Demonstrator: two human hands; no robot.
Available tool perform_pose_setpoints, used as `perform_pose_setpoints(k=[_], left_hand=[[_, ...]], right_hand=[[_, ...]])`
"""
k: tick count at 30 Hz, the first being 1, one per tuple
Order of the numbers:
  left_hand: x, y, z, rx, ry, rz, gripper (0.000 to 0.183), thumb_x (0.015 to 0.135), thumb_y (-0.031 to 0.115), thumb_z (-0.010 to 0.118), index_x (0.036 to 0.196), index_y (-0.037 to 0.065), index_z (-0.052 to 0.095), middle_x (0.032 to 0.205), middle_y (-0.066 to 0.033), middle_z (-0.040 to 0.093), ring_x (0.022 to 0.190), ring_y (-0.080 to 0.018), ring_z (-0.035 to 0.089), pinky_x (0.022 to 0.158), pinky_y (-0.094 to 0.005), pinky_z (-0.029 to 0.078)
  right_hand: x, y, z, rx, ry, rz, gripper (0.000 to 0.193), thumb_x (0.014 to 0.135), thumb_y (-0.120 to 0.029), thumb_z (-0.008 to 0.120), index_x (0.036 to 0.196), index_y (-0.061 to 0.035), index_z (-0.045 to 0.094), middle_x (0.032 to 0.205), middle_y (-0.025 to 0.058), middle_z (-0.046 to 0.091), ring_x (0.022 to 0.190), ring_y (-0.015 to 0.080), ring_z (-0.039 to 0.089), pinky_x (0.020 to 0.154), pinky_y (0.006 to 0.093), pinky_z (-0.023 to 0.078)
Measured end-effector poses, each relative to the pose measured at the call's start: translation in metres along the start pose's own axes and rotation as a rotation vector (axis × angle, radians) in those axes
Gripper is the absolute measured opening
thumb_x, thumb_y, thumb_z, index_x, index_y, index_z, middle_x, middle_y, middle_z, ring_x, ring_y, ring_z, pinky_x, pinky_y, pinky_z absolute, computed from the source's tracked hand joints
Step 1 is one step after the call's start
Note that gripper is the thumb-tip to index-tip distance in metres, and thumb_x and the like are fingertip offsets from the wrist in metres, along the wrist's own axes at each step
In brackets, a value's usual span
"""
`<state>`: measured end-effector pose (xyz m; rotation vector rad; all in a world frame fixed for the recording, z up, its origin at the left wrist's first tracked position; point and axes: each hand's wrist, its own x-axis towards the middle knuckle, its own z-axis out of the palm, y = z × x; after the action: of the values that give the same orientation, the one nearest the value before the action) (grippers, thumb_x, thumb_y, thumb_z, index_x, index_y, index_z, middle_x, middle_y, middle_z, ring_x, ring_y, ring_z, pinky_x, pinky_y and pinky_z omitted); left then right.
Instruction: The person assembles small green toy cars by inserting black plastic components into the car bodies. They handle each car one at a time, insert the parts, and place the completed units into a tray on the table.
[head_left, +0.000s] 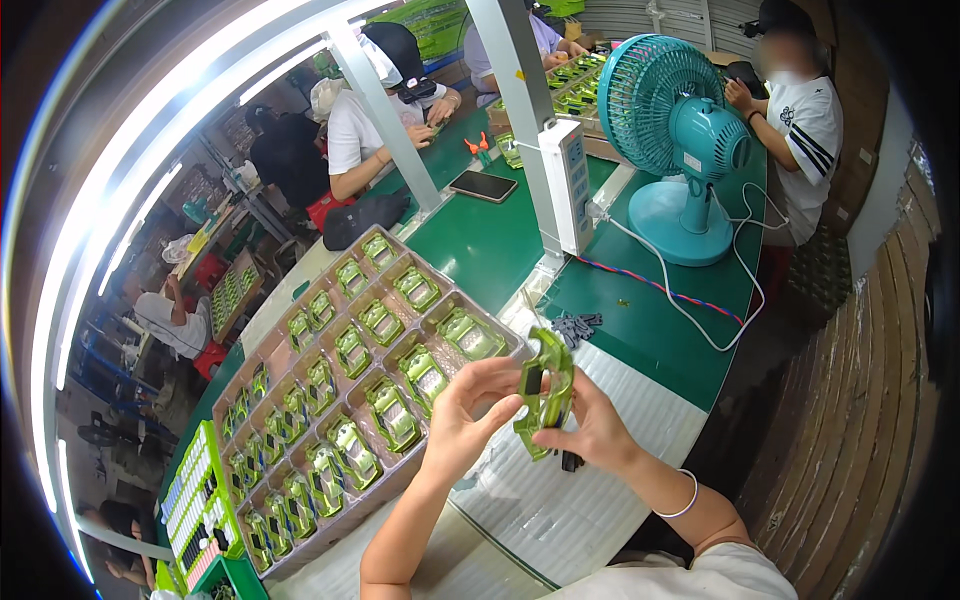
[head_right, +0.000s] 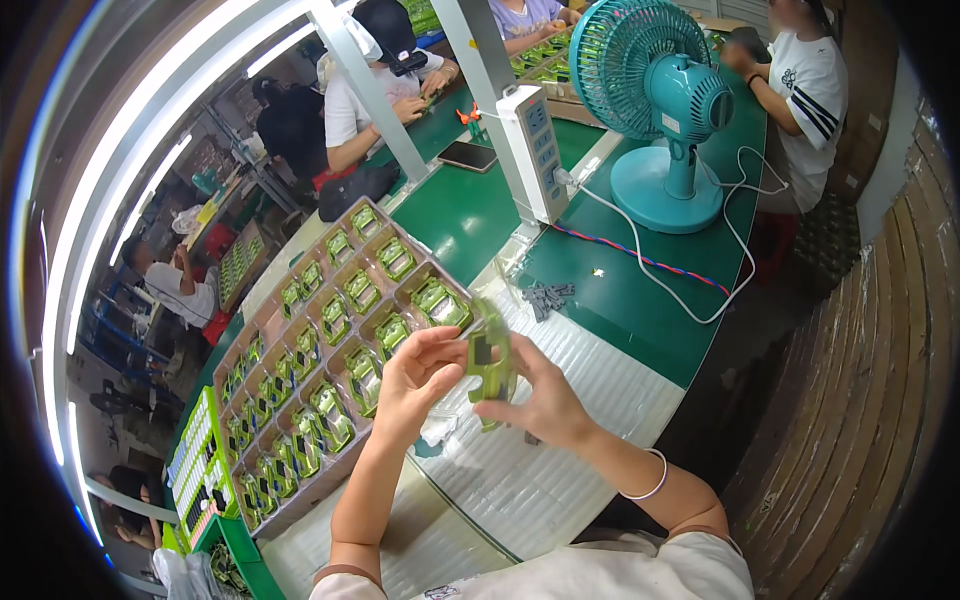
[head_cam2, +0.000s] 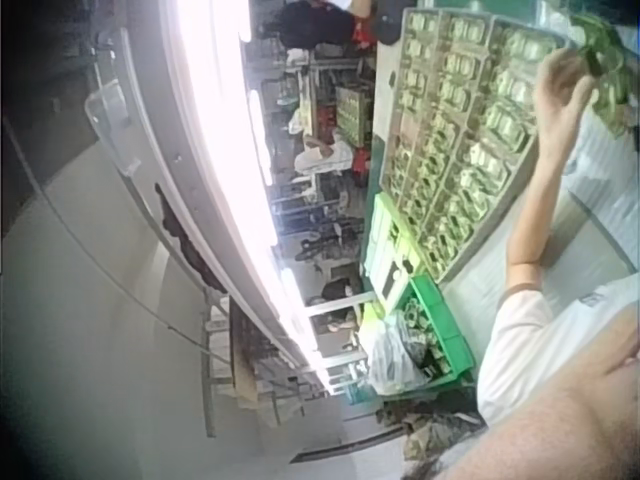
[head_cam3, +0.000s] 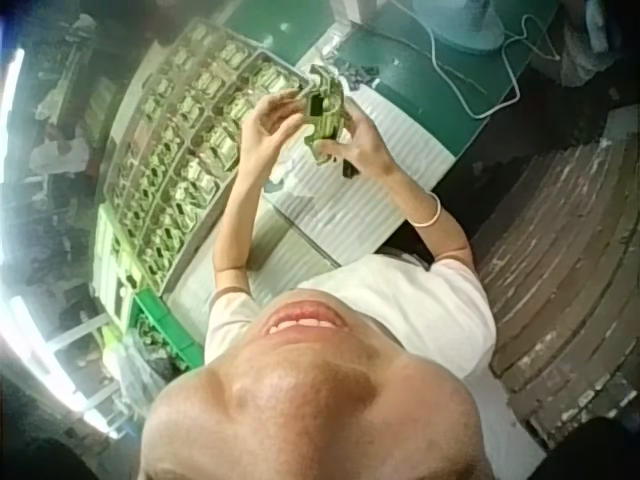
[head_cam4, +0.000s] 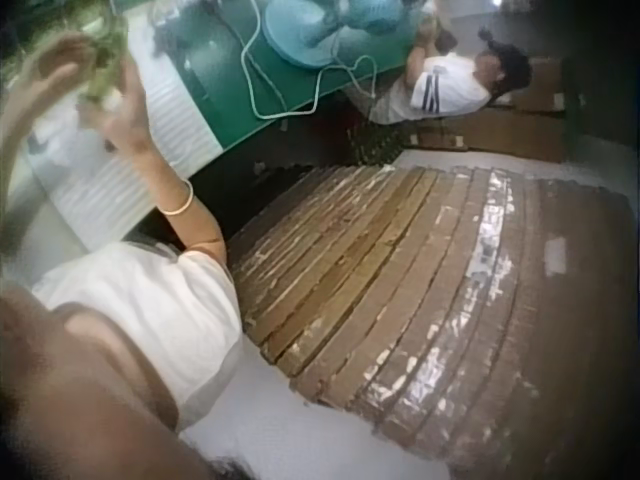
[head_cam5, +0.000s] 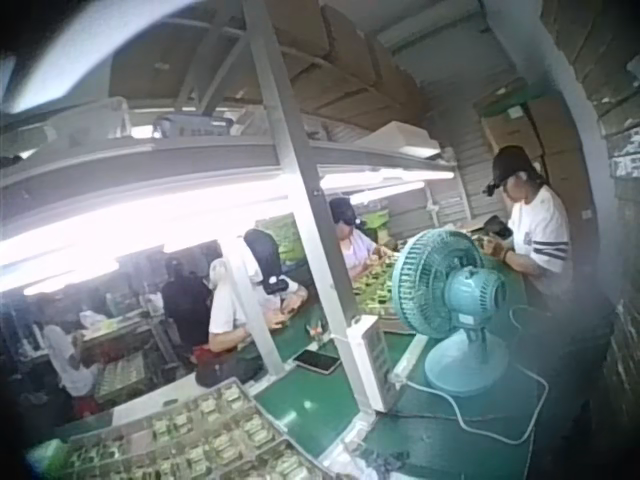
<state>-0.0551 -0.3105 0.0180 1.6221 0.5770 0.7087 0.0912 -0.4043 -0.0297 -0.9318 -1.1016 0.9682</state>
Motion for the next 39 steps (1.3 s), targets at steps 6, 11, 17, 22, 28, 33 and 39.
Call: perform_pose_setpoints(k=[6, 11, 17, 22, 28, 33, 39], left_hand=[[-0.001, -0.002, 0.012, 0.315, -0.110, 0.202, 0.073, 0.068, 0.021, 0.077, 0.126, 0.002, 0.039, 0.120, -0.0128, 0.052, 0.105, -0.0219, 0.054, 0.089, -0.0360, 0.044], [-0.001, -0.004, 0.018, 0.500, -0.094, 0.222, 0.077, 0.065, 0.023, 0.078, 0.127, 0.002, 0.039, 0.117, -0.0159, 0.052, 0.104, -0.0275, 0.055, 0.087, -0.0365, 0.044], [-0.001, 0.005, 0.005, 0.600, -0.032, 0.198, 0.065, 0.066, 0.025, 0.073, 0.121, 0.003, 0.045, 0.108, -0.0164, 0.057, 0.091, -0.0261, 0.060, 0.078, -0.0338, 0.048], [0.003, 0.009, -0.052, 0.773, 0.289, 0.258, 0.064, 0.063, 0.028, 0.074, 0.115, 0.000, 0.052, 0.107, -0.0179, 0.059, 0.095, -0.0260, 0.060, 0.084, -0.0337, 0.046], [0.017, -0.019, -0.219, 0.971, 0.784, -0.226, 0.068, 0.062, 0.043, 0.070, 0.109, -0.003, 0.053, 0.099, -0.0223, 0.061, 0.092, -0.0323, 0.061, 0.080, -0.0404, 0.048], [0.014, -0.055, -0.337, 1.112, 1.151, -0.590, 0.065, 0.065, 0.041, 0.068, 0.106, -0.007, 0.050, 0.101, -0.0232, 0.061, 0.094, -0.0361, 0.060, 0.081, -0.0420, 0.048], [0.034, -0.104, -0.392, 1.120, 1.266, -0.583, 0.061, 0.069, 0.041, 0.069, 0.105, -0.004, 0.049, 0.103, -0.0211, 0.060, 0.095, -0.0338, 0.060, 0.080, -0.0426, 0.049]], right_hand=[[0.002, -0.006, -0.004, 0.349, 0.168, 0.041, 0.074, 0.067, 0.003, 0.071, 0.129, -0.0045, 0.031, 0.120, 0.0081, 0.045, 0.115, 0.0183, 0.042, 0.097, 0.0327, 0.036], [0.002, -0.008, -0.004, 0.376, 0.173, 0.075, 0.074, 0.067, 0.005, 0.070, 0.129, -0.0046, 0.031, 0.121, 0.0081, 0.045, 0.116, 0.0181, 0.042, 0.098, 0.0333, 0.035], [0.003, 0.001, 0.002, 0.215, 0.124, 0.051, 0.078, 0.070, 0.001, 0.069, 0.135, -0.0027, 0.024, 0.131, 0.0099, 0.038, 0.123, 0.0210, 0.036, 0.103, 0.0344, 0.028], [0.005, -0.001, 0.005, 0.114, 0.135, 0.047, 0.080, 0.074, -0.015, 0.070, 0.137, -0.0037, 0.022, 0.138, 0.0160, 0.031, 0.128, 0.0278, 0.030, 0.104, 0.0415, 0.025], [0.002, 0.002, 0.007, 0.090, 0.155, 0.071, 0.064, 0.078, -0.014, 0.066, 0.130, -0.0020, 0.033, 0.130, 0.0168, 0.041, 0.121, 0.0266, 0.039, 0.099, 0.0386, 0.033], [0.005, 0.010, 0.008, 0.074, 0.117, 0.124, 0.053, 0.081, -0.017, 0.063, 0.125, -0.0024, 0.037, 0.123, 0.0136, 0.046, 0.115, 0.0235, 0.045, 0.094, 0.0360, 0.038], [0.010, 0.010, 0.005, 0.107, 0.123, 0.105, 0.043, 0.081, -0.016, 0.063, 0.117, -0.0027, 0.044, 0.117, 0.0127, 0.050, 0.110, 0.0234, 0.049, 0.091, 0.0362, 0.041]])
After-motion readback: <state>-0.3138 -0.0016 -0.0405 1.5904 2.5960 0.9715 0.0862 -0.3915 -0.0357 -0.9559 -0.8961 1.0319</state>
